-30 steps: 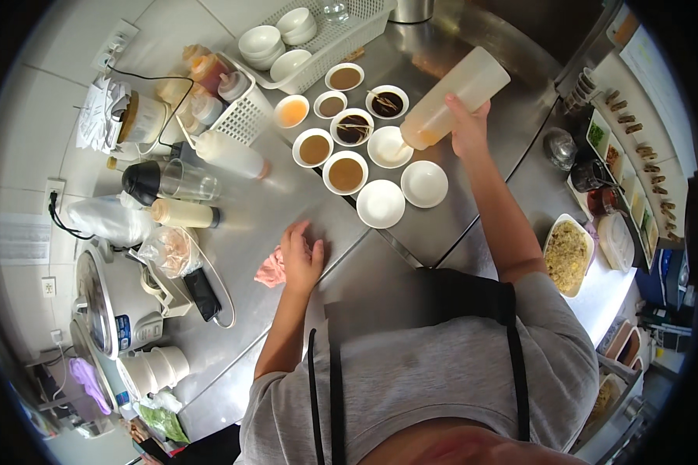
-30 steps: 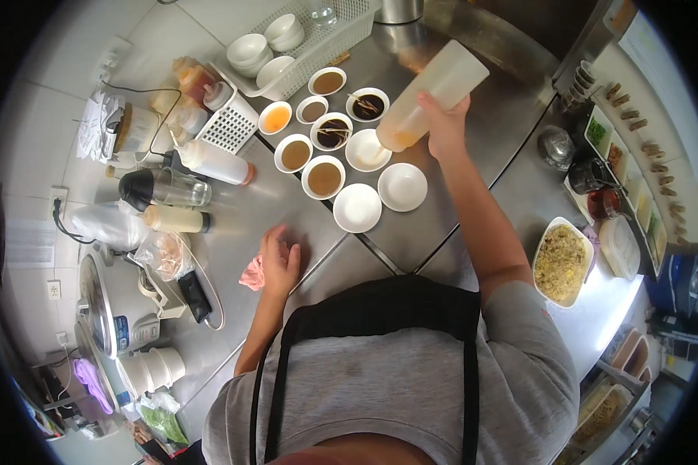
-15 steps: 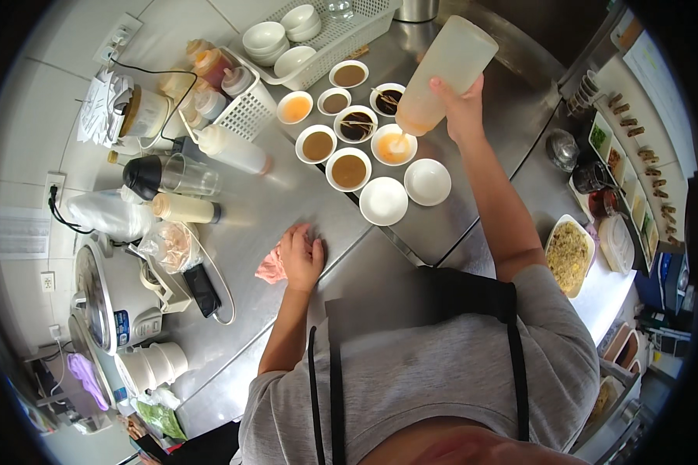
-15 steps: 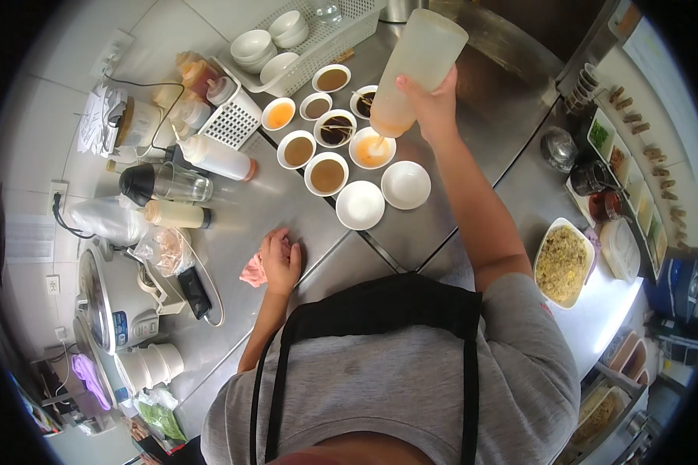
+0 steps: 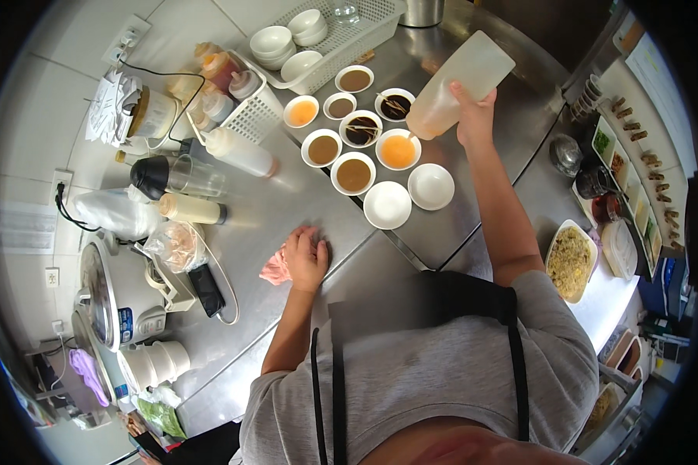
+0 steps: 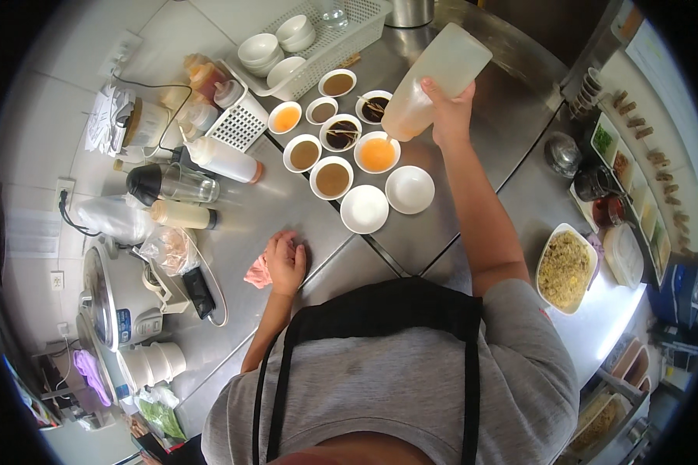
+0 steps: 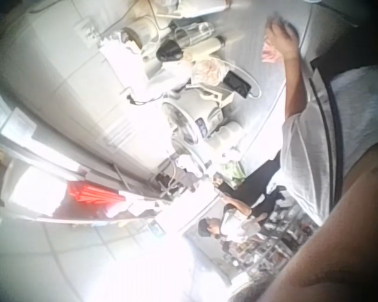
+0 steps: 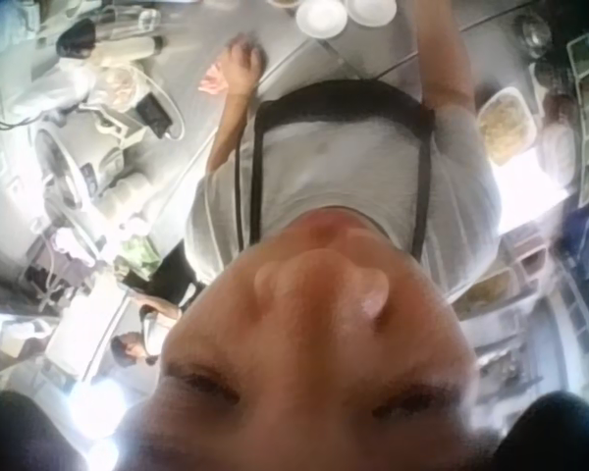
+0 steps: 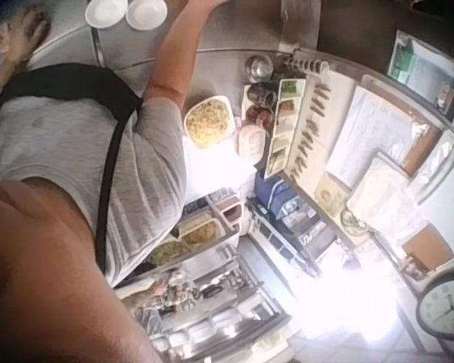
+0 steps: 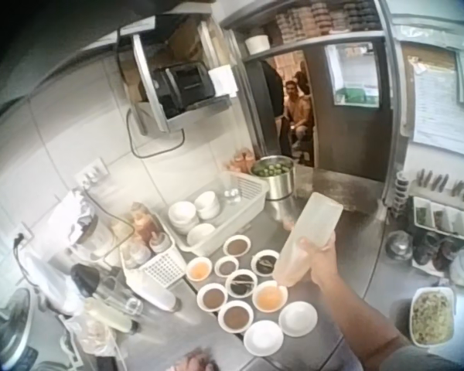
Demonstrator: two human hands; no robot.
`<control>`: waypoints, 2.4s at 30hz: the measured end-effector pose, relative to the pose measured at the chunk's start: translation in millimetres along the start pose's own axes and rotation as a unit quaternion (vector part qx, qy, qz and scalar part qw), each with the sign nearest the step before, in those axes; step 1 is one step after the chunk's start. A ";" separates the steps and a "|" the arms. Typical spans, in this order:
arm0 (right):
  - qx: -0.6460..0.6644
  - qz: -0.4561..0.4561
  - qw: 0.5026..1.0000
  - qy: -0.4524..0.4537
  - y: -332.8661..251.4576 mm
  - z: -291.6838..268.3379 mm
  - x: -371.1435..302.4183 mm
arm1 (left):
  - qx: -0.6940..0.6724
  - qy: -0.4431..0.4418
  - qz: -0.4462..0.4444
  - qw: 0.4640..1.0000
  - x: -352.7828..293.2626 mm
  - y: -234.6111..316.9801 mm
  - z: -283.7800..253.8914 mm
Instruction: Filling small sauce cups with various condiments and arranging them on a counter in a kitchen.
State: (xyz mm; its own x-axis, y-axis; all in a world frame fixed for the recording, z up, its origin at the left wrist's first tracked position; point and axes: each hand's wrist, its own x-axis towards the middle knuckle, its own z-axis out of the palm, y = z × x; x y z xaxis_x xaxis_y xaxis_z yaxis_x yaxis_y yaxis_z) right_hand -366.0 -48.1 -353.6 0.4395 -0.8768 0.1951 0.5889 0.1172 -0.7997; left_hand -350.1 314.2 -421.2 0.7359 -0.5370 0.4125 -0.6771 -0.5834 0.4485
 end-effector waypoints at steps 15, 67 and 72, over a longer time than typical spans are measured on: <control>0.280 0.223 0.932 0.057 2.6 -25.1 -53.9 | 0.007 -0.022 -0.052 0.998 -0.7 22.4 -18.3; -0.151 0.270 0.951 -0.012 -96.9 -135.0 -91.5 | 0.173 0.308 -0.111 0.929 187.1 -52.9 -158.4; -0.168 0.283 0.944 0.016 -91.4 -142.5 -92.0 | 0.103 0.238 -0.036 0.965 268.3 -17.2 -139.7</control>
State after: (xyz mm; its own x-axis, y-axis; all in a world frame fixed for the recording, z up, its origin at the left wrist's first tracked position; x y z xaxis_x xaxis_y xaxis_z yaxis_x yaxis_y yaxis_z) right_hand -556.9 -44.6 -379.4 0.5959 -0.7323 -0.3296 0.0161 0.4212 -0.9068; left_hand -141.0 265.3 -207.5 0.6647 -0.1778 0.7257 -0.5734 -0.7440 0.3429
